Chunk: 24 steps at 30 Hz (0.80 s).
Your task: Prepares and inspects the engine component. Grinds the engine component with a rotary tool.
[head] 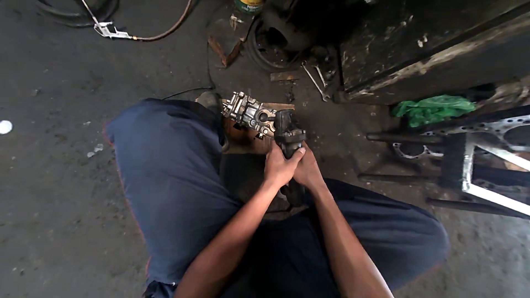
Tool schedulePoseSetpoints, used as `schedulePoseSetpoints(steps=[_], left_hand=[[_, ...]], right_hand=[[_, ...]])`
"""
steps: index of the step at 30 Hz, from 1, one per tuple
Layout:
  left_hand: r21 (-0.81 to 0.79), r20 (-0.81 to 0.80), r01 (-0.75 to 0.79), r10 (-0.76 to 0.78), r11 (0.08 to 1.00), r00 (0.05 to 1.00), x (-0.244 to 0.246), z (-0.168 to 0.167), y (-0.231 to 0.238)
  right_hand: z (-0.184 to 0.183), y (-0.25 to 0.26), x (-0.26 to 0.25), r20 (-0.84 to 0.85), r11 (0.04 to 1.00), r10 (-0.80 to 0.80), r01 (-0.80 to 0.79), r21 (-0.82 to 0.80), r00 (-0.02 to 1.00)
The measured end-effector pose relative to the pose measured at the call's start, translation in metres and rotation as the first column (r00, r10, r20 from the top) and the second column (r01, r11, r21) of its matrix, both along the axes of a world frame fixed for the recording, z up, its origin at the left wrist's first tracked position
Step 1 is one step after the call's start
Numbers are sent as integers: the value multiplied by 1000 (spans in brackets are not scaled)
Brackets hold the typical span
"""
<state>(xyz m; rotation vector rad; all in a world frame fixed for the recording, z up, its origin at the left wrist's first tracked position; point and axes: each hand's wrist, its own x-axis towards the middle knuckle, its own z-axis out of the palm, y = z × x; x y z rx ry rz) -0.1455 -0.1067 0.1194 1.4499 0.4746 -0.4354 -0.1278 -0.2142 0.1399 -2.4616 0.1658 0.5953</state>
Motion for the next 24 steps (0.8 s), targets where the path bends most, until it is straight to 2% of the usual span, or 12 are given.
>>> schedulePoseSetpoints(steps=[4, 10, 17, 20, 24], left_hand=[[-15, -3, 1, -1, 1000, 1000, -2, 4, 1], [19, -13, -10, 10, 1000, 1000, 2, -7, -2], [6, -5, 5, -5, 1000, 1000, -1, 8, 0], [21, -18, 2, -1, 1000, 1000, 1, -2, 0], [35, -34, -11, 12, 999, 999, 6, -13, 0]], right_hand=[[7, 1, -2, -10, 1000, -2, 2, -5, 1000], [-6, 0, 3, -56, 1000, -5, 6, 19, 998], [11, 0, -1, -21, 1000, -10, 11, 14, 1000], [2, 2, 2, -71, 999, -18, 20, 26, 997], [-14, 2, 7, -53, 999, -7, 10, 53, 999]])
